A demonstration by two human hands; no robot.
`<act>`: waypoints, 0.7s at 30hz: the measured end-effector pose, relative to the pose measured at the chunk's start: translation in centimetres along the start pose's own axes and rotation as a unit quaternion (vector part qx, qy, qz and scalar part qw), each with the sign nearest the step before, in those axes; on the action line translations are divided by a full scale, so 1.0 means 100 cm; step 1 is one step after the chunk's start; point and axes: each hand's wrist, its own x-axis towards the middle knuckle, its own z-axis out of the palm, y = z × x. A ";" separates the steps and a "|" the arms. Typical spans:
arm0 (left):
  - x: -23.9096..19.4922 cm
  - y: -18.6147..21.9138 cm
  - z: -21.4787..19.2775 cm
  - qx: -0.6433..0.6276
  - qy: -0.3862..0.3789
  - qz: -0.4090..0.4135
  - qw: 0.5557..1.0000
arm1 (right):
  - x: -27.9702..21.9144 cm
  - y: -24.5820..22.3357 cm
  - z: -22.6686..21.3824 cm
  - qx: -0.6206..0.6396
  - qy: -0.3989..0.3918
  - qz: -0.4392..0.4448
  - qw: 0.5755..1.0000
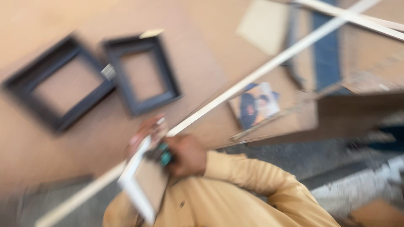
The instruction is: The person uses pliers to remove staples from the back of a picture frame, places a portrait into the frame, and secures it by pressing the backing into place. The person then displays the completed framed portrait.
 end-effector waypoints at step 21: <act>-0.007 0.041 -0.022 -0.008 -0.178 0.014 0.984 | -0.002 -0.013 0.003 -0.003 -0.063 0.084 0.994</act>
